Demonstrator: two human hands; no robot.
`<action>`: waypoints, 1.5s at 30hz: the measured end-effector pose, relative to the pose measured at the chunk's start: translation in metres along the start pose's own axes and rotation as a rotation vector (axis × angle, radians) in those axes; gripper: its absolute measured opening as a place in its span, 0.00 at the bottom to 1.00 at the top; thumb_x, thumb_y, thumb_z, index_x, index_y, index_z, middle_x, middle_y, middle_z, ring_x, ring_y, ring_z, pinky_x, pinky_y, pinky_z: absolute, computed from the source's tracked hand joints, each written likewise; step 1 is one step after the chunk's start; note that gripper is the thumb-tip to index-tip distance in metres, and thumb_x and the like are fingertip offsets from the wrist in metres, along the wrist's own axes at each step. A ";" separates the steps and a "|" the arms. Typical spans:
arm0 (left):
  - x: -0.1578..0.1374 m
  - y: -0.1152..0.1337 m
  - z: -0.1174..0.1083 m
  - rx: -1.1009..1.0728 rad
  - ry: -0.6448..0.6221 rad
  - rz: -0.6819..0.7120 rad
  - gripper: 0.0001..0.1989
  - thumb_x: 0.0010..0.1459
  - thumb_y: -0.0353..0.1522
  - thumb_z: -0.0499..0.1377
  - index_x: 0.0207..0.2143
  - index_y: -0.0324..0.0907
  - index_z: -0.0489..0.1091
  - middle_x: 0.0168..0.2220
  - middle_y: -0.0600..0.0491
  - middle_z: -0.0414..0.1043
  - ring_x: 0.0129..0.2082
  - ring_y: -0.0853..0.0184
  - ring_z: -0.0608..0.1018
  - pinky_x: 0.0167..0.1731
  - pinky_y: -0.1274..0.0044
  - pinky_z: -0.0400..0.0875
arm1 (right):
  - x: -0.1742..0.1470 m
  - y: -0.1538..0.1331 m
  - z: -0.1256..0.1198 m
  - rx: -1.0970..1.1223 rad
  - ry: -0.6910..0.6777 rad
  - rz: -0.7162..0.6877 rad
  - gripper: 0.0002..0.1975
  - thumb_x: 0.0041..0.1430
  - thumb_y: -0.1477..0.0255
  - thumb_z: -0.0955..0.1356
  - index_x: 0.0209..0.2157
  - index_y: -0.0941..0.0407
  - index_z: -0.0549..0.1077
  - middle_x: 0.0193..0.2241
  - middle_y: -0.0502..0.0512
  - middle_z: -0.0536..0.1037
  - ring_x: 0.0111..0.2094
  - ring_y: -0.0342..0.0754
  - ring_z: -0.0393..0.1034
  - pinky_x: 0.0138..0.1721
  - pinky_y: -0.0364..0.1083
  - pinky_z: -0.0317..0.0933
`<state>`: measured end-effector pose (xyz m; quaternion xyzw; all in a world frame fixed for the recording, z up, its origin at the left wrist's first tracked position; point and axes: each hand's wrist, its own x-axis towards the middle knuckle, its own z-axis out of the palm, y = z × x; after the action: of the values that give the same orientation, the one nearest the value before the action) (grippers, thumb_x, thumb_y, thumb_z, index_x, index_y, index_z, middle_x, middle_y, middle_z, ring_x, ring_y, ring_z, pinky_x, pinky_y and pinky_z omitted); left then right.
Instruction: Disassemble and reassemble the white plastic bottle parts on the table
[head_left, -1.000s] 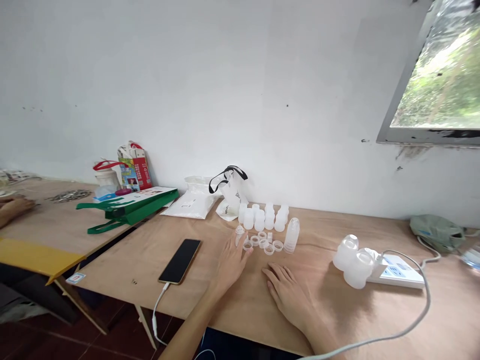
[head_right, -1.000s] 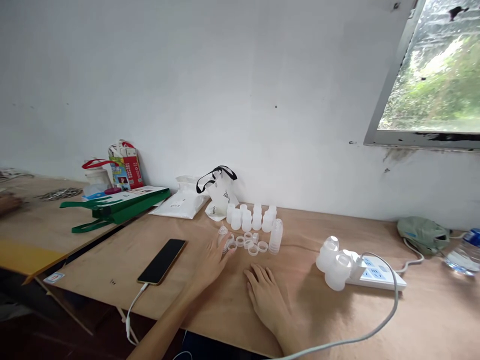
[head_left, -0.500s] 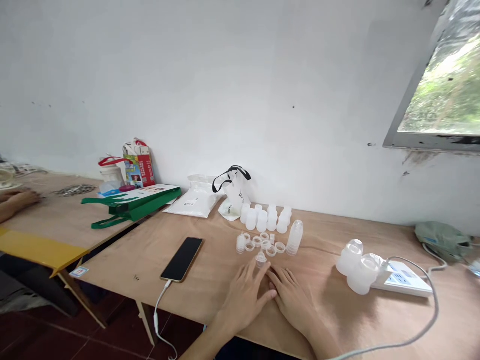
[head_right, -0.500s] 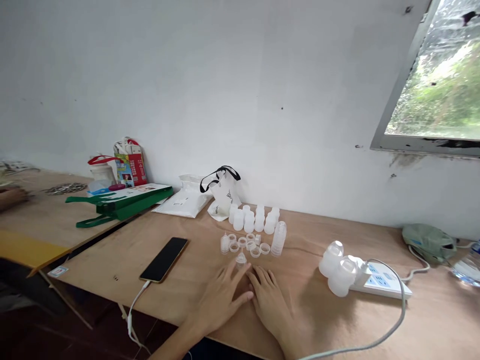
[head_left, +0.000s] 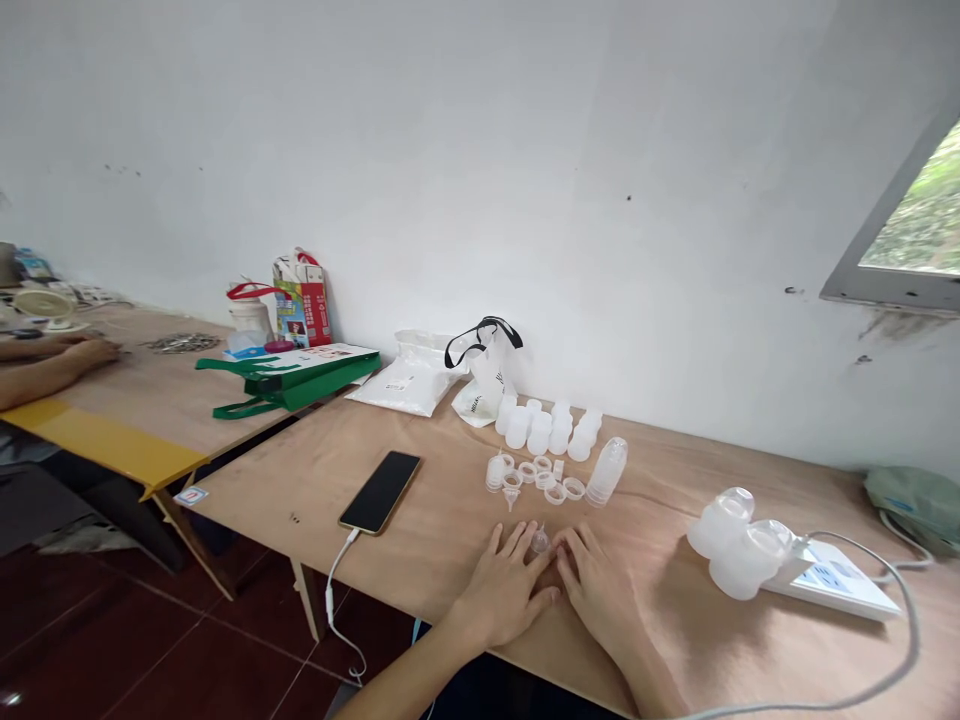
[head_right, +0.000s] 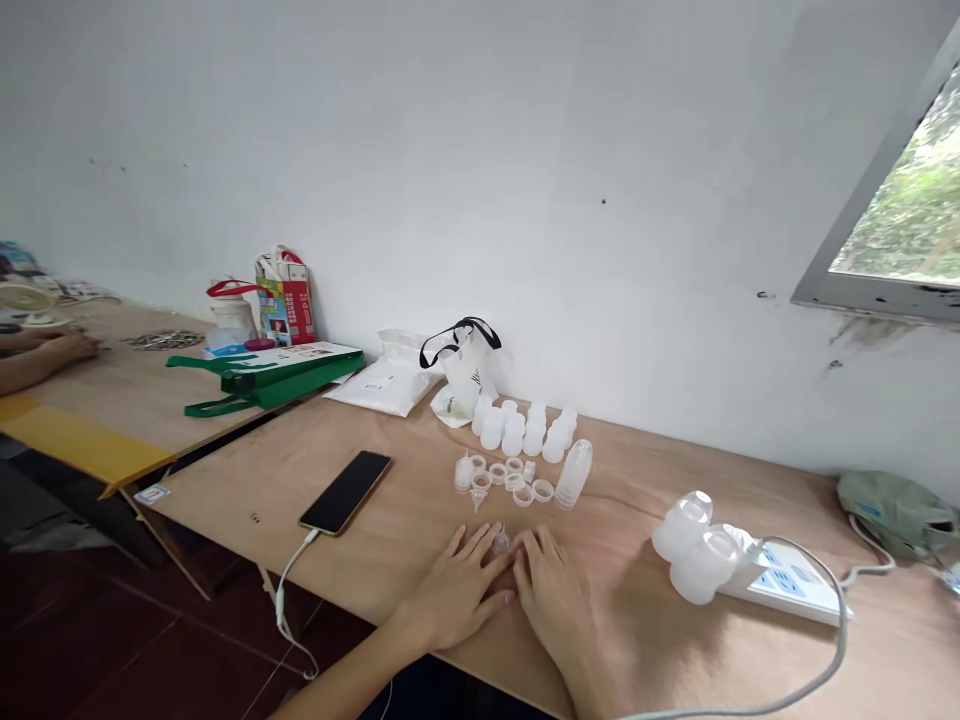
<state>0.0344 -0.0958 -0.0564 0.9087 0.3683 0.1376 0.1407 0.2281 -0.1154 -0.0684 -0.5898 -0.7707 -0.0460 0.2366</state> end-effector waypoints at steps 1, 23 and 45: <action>-0.001 0.001 -0.001 0.006 -0.002 0.010 0.29 0.71 0.47 0.52 0.70 0.52 0.56 0.71 0.43 0.53 0.71 0.47 0.56 0.66 0.47 0.52 | 0.000 0.000 0.000 -0.008 0.011 -0.008 0.11 0.69 0.74 0.58 0.40 0.50 0.70 0.38 0.53 0.76 0.37 0.50 0.75 0.38 0.47 0.67; 0.011 -0.032 -0.034 -0.103 0.098 -0.191 0.08 0.67 0.25 0.55 0.44 0.43 0.71 0.48 0.49 0.69 0.46 0.61 0.74 0.47 0.73 0.68 | 0.013 0.016 0.000 0.039 -0.164 0.097 0.26 0.68 0.72 0.58 0.67 0.48 0.59 0.67 0.61 0.61 0.58 0.55 0.70 0.52 0.52 0.68; 0.006 -0.022 -0.036 -0.094 0.063 -0.117 0.17 0.69 0.25 0.48 0.53 0.40 0.72 0.49 0.45 0.66 0.44 0.59 0.75 0.46 0.70 0.71 | 0.043 -0.002 -0.006 -0.283 -0.170 0.089 0.09 0.73 0.73 0.61 0.45 0.55 0.71 0.46 0.60 0.73 0.47 0.53 0.72 0.33 0.44 0.62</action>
<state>0.0120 -0.0704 -0.0304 0.8732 0.4183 0.1746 0.1792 0.2195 -0.0802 -0.0451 -0.6524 -0.7470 -0.0934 0.0871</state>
